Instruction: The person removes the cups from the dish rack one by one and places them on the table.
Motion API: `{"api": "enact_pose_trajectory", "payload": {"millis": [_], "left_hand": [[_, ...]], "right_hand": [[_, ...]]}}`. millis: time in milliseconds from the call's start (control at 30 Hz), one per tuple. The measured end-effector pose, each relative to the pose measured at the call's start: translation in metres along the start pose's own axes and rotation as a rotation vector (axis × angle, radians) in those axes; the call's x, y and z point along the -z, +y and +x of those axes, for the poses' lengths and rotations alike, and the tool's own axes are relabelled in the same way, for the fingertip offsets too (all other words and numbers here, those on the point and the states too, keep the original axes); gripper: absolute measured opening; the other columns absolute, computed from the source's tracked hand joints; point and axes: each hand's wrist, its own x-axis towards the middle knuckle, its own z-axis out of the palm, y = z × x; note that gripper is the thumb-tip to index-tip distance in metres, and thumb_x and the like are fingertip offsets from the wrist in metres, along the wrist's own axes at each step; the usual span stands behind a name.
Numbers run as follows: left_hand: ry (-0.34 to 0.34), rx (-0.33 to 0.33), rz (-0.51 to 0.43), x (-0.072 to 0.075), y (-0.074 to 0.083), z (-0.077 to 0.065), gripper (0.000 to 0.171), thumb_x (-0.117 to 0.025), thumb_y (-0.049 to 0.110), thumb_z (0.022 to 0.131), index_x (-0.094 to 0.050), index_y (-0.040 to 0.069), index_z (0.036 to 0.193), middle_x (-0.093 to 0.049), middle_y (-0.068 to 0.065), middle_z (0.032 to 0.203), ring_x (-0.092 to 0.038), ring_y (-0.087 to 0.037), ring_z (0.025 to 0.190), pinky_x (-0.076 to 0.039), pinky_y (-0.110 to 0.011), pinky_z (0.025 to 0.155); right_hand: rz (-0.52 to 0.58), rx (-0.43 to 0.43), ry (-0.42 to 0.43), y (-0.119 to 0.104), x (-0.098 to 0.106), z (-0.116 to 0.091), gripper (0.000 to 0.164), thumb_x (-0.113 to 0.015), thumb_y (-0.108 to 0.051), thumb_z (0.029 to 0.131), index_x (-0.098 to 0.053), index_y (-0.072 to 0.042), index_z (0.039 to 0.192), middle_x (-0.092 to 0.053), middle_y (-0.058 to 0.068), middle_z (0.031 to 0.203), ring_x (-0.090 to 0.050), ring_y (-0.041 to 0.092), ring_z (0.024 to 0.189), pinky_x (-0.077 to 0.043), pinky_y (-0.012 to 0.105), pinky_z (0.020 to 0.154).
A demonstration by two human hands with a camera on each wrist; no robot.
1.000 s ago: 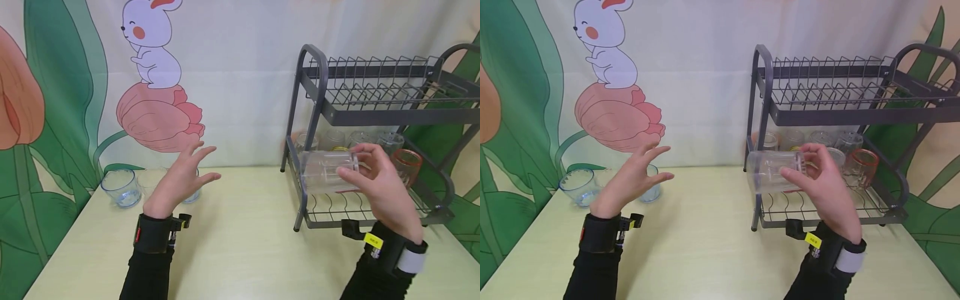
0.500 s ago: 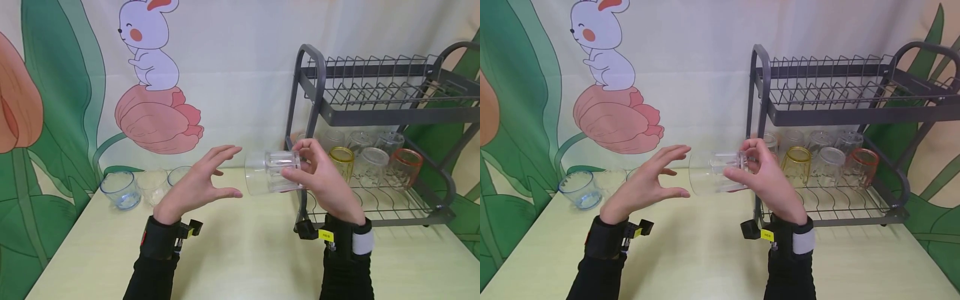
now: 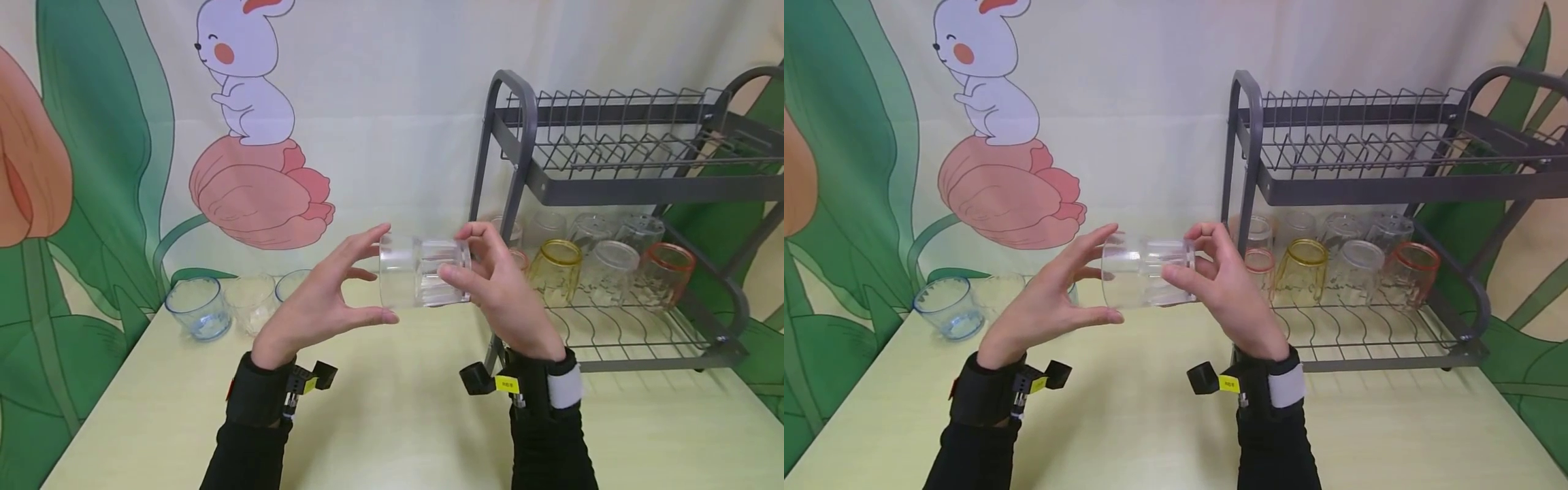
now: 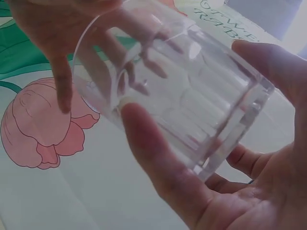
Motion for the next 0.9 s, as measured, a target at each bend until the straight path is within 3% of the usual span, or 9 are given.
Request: {"api": "enact_pose_trajectory", "payload": {"millis": [133,300,600,733,900], "left_hand": [[0.027,-0.031,-0.018,0.0,0.002,0.0,0.101,-0.089,0.015,0.072,-0.029,0.028,0.154,-0.044,0.002,0.14,-0.046,-0.017,0.127,-0.052,-0.037,0.09],[0.066,-0.08,-0.02,0.004,-0.001,-0.001,0.094,-0.088,0.01,0.071,-0.038,0.022,0.15,-0.046,0.004,0.139,-0.049,-0.018,0.121,-0.053,-0.036,0.087],[0.077,-0.041,0.002,0.006,-0.008,-0.002,0.089,-0.089,0.016,0.071,-0.043,0.024,0.147,-0.05,0.005,0.136,-0.051,-0.015,0.118,-0.053,-0.038,0.088],[0.083,-0.028,0.056,0.006,-0.009,-0.002,0.087,-0.089,0.022,0.072,-0.044,0.026,0.147,-0.05,0.006,0.134,-0.051,-0.015,0.117,-0.048,-0.041,0.093],[0.087,0.023,0.191,0.005,-0.012,-0.003,0.083,-0.087,0.034,0.073,-0.047,0.032,0.145,-0.048,0.004,0.128,-0.05,-0.015,0.114,-0.046,-0.041,0.094]], "right_hand": [[0.019,0.003,-0.025,0.002,-0.002,0.002,0.042,-0.059,-0.011,0.094,-0.033,-0.01,0.127,-0.046,0.017,0.126,-0.056,0.031,0.104,-0.053,0.04,0.087],[-0.052,-0.013,-0.035,0.005,0.0,0.004,0.045,-0.06,-0.015,0.096,-0.035,-0.009,0.133,-0.05,0.016,0.127,-0.055,0.032,0.107,-0.052,0.042,0.088],[-0.175,-0.023,-0.04,0.009,-0.001,0.005,0.048,-0.062,-0.022,0.098,-0.04,-0.01,0.138,-0.051,0.012,0.131,-0.053,0.03,0.112,-0.047,0.046,0.093],[-0.315,-0.014,-0.015,0.009,0.002,0.006,0.054,-0.067,-0.029,0.095,-0.043,-0.016,0.141,-0.045,0.002,0.142,-0.042,0.024,0.131,-0.042,0.052,0.1],[-0.507,-0.005,0.002,0.004,0.008,0.003,0.061,-0.073,-0.033,0.09,-0.044,-0.021,0.143,-0.036,-0.005,0.15,-0.027,0.019,0.142,-0.038,0.047,0.107]]}}
